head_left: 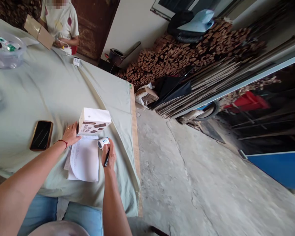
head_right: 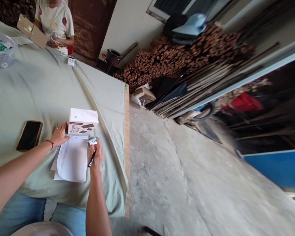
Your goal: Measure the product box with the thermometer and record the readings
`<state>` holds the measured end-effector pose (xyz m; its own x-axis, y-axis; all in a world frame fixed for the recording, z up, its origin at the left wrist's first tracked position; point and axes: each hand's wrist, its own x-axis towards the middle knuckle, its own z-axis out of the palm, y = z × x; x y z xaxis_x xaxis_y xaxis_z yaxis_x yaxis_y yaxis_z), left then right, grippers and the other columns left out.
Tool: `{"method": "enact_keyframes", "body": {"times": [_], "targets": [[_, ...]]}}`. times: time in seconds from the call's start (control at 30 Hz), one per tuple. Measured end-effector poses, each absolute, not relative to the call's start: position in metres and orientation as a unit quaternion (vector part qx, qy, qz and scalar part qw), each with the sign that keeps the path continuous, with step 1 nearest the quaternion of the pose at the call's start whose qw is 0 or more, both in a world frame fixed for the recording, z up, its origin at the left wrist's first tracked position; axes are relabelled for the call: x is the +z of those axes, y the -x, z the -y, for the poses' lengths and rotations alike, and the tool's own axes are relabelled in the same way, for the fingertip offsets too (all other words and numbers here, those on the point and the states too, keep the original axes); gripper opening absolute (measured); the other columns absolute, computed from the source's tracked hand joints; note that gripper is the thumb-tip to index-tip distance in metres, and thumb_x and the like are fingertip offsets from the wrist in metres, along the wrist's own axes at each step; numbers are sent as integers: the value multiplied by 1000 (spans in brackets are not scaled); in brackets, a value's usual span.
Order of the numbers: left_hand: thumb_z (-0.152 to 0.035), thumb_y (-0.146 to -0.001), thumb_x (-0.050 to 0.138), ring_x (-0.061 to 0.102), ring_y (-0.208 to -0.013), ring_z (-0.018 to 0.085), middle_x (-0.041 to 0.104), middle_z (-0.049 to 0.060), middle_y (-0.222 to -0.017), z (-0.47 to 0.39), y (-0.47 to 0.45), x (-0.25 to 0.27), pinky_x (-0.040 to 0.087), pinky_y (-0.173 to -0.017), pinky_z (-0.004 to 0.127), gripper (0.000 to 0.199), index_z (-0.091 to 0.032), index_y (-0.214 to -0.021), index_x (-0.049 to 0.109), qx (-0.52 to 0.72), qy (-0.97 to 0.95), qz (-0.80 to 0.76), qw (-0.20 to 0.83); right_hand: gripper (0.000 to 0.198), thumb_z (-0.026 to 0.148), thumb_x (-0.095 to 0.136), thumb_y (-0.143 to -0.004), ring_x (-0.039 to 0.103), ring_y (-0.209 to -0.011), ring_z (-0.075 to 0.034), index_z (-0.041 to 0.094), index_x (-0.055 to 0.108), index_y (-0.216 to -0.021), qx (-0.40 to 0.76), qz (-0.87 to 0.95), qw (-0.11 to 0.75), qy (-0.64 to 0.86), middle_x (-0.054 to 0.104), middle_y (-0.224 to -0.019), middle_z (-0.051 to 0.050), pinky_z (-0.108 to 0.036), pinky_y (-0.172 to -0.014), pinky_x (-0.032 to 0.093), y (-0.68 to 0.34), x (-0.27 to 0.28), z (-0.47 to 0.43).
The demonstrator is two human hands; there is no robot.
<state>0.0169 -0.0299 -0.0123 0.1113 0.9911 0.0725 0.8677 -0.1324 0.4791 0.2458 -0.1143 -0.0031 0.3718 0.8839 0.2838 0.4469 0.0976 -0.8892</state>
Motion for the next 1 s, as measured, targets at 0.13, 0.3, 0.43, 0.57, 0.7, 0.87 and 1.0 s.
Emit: {"method": "enact_keyframes", "body": {"times": [0.13, 0.3, 0.43, 0.57, 0.7, 0.87, 1.0], "targets": [[-40, -82, 66, 48, -138, 37, 51, 19, -149, 49, -13, -11, 30, -120, 55, 65, -14, -139, 46, 175, -726, -654, 125, 36, 46, 45, -89, 64, -75, -18, 21, 65, -105, 335, 483, 560, 584, 66, -81, -1, -31, -72, 50, -206, -6, 104], [-40, -85, 65, 47, -138, 34, 55, 16, -142, 62, -17, -8, 30, -121, 53, 38, -20, -116, 59, 184, -741, -639, 98, 21, 39, 55, -72, 60, -63, -17, 21, 63, -81, 382, 489, 543, 565, 66, -70, 0, -30, -63, 50, -179, -22, 86], [-37, -83, 67, 48, -136, 34, 56, 16, -141, 63, -20, -7, 33, -120, 54, 36, -19, -114, 59, 185, -739, -641, 92, 19, 38, 53, -75, 55, -59, -15, 21, 60, -73, 311, 511, 541, 592, 62, -63, 1, -29, -61, 48, -175, -32, 84], [-36, -81, 69, 48, -137, 34, 56, 15, -140, 64, -21, -8, 32, -121, 54, 38, -20, -114, 60, 191, -739, -638, 100, 21, 39, 49, -81, 51, -58, -14, 22, 54, -69, 258, 533, 548, 590, 58, -59, 2, -29, -59, 46, -173, -36, 87], [-35, -79, 71, 48, -137, 34, 56, 15, -140, 65, -22, -8, 32, -121, 55, 37, -21, -112, 61, 205, -738, -633, 109, 23, 39, 46, -83, 49, -57, -14, 22, 54, -70, 252, 560, 518, 595, 57, -60, 2, -27, -58, 44, -174, -38, 88], [-35, -79, 71, 48, -137, 35, 55, 15, -140, 65, -23, -8, 33, -120, 56, 37, -21, -112, 62, 205, -740, -631, 112, 25, 41, 47, -82, 48, -57, -14, 21, 57, -71, 268, 559, 505, 601, 57, -60, 2, -27, -57, 44, -176, -39, 88], [-34, -79, 71, 48, -137, 35, 56, 16, -141, 66, -24, -6, 33, -121, 56, 36, -20, -112, 63, 204, -739, -632, 113, 23, 40, 49, -81, 50, -57, -15, 21, 57, -72, 281, 551, 510, 598, 58, -61, 1, -28, -57, 45, -175, -41, 88]]}}
